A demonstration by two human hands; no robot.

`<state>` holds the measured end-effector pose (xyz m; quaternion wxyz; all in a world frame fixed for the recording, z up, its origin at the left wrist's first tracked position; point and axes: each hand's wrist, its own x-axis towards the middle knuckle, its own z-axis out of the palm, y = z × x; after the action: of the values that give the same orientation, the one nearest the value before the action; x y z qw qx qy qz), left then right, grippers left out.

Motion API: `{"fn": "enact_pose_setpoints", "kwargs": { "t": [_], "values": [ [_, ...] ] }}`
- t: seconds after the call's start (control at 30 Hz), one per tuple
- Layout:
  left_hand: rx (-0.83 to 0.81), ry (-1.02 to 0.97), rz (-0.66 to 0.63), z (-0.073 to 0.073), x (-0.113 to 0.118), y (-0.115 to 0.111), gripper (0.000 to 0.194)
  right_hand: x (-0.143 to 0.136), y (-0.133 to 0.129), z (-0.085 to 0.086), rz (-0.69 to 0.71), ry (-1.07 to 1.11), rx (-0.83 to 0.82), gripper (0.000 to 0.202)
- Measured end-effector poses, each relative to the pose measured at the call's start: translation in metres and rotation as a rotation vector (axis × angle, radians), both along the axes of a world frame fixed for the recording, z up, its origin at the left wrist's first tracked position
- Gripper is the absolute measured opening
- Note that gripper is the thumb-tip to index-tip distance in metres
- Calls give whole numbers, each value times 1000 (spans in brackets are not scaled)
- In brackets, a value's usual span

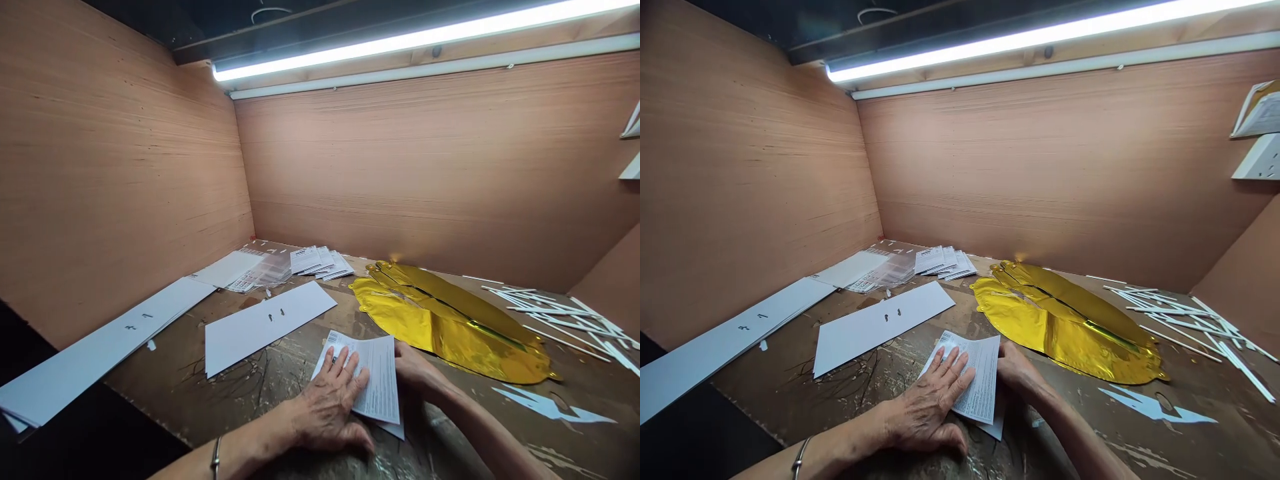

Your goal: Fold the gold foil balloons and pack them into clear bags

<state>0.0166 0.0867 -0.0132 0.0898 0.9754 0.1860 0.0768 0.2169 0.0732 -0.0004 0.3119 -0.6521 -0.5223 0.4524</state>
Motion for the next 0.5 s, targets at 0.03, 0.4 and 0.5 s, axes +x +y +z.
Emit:
{"fn": "enact_pose_setpoints", "kwargs": {
  "t": [0.03,0.4,0.5],
  "values": [
    [-3,20,-8,1,-1,0,90,5,-1,3,-14,-63,26,13],
    [-14,-14,-30,-1,-2,2,85,-1,-12,5,327,-560,379,5],
    [28,-186,176,-3,2,4,62,-1,-11,-7,331,-563,334,5]
  ]
}}
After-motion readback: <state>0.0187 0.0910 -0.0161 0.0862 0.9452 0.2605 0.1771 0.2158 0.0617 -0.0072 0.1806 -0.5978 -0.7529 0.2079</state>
